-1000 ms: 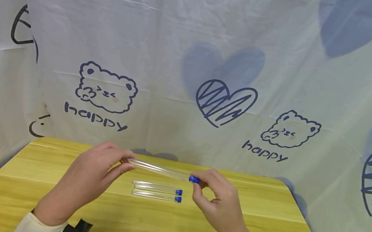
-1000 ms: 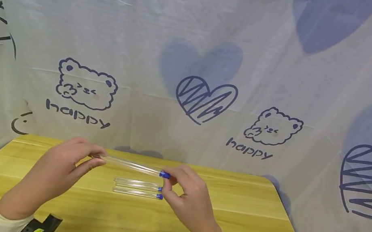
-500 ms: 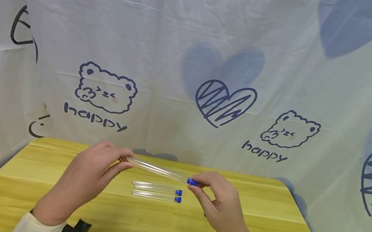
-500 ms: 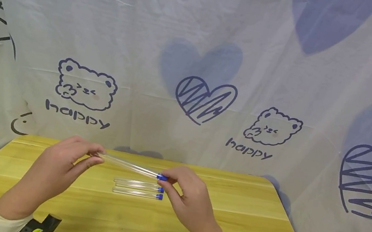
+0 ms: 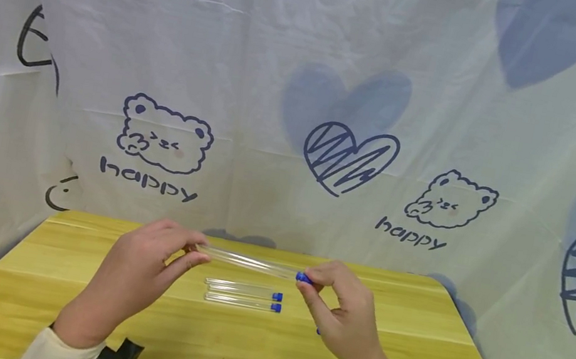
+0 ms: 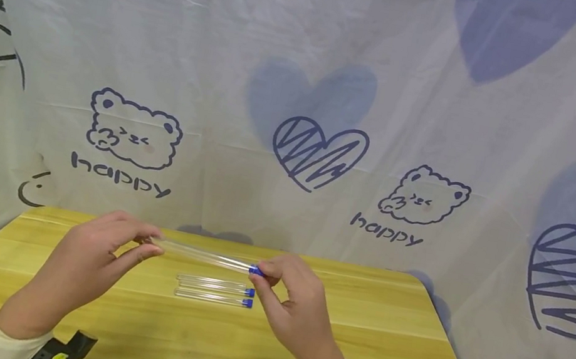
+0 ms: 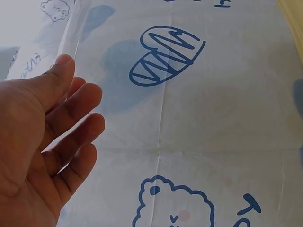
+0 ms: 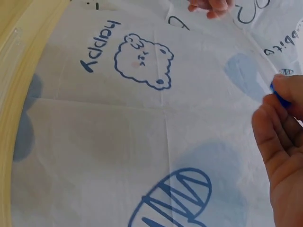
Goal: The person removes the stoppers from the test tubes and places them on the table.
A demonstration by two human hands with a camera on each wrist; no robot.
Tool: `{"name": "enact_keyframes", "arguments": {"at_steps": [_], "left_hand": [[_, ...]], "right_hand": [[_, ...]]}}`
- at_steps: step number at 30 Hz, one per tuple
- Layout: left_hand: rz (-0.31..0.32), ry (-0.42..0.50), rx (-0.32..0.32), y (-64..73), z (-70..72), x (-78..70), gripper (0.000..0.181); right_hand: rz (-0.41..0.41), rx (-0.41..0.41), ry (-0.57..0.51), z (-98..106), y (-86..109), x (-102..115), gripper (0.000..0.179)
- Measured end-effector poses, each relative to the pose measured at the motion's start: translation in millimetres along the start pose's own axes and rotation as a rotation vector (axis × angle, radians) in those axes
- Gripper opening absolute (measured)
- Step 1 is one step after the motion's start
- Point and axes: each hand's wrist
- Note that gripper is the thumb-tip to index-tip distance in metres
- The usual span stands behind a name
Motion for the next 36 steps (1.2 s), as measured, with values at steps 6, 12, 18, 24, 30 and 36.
{"name": "enact_keyframes", "arguments": {"at_steps": [6, 12, 18, 24, 30, 36], "left_hand": [[0.028, -0.012, -0.007, 1.8, 0.6, 1.3, 0.017], [0.026, -0.004, 0.003, 0.4, 0.7, 0.7, 0.015], [0.013, 0.019, 0.023, 1.4, 2.3, 1.2, 0.016], [-0.065, 0.096, 0.042, 3.1, 2.6, 5.3, 0.022], [-0.035, 0.074, 0.039, 3.3, 2.5, 4.2, 0.022], [0.008, 0.004, 0.003, 1.1, 1.7, -1.4, 0.024]], "right_hand": [[0.051, -0.062, -0.046, -10, 1.7, 2, 0.020], [0.043, -0.072, -0.105, -10, 1.6, 3, 0.021], [0.104, -0.003, -0.119, -5, 0.4, 0, 0.020], [0.174, 0.129, -0.075, 5, 0.4, -4, 0.018], [0.154, 0.091, 0.017, 6, -0.6, -5, 0.021], [0.063, 0.010, 0.103, 2, -0.6, -4, 0.009]]}}
Point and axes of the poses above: each hand's wrist, its own y-axis away from the middle knuckle, its own z-axis out of the back of the hand, x = y × z, and after that the axes turned 14 degrees about -z, right-handed
